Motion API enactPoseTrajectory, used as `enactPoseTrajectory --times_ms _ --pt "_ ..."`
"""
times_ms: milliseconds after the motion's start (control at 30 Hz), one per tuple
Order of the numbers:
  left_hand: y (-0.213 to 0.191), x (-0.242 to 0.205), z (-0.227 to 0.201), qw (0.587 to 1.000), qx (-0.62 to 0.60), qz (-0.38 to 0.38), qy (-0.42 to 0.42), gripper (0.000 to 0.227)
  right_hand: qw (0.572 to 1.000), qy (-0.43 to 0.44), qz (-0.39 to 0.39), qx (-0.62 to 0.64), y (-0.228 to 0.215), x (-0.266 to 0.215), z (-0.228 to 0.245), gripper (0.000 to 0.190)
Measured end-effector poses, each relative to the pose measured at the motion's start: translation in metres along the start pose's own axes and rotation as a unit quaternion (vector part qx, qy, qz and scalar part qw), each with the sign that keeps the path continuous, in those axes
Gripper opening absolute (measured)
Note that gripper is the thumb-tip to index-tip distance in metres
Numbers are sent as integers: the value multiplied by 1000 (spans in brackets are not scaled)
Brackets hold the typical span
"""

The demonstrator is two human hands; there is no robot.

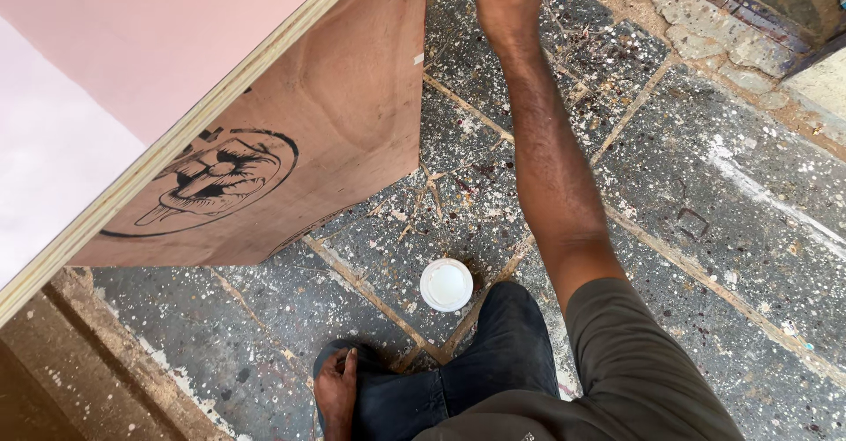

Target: The person applies a white substance along the edge of a board using their finger and then wipes a surface of the board with a cloth.

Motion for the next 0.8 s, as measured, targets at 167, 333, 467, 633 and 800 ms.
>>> enactPoseTrajectory --times_ms 167,333,467,633,800 --pt "-4 -4 3 999 -39 -2 -4 44 991 -111 -7 67 27 8 55 13" --pt "-7 -3 3 999 -40 -5 10 43 982 -170 -82 -25 25 -3 68 26" --pt "-7 -1 4 999 -27 10 -15 41 969 -243 -30 -36 51 -11 110 16" --pt "-5 -1 4 1000 -24 6 -11 42 947 -317 53 -24 89 -38 180 35" --pt "-7 -3 7 999 -33 0 -3 41 949 -302 14 -84 60 -33 182 30"
Point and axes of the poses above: each hand's wrist, its own x-axis towards the middle knuckle, its own y-axis out of the palm, z = x × y, the point moved 8 cm from there along x, towards the middle knuckle, and after that the axes turned 14 degrees about z, right-handed, at the moved point
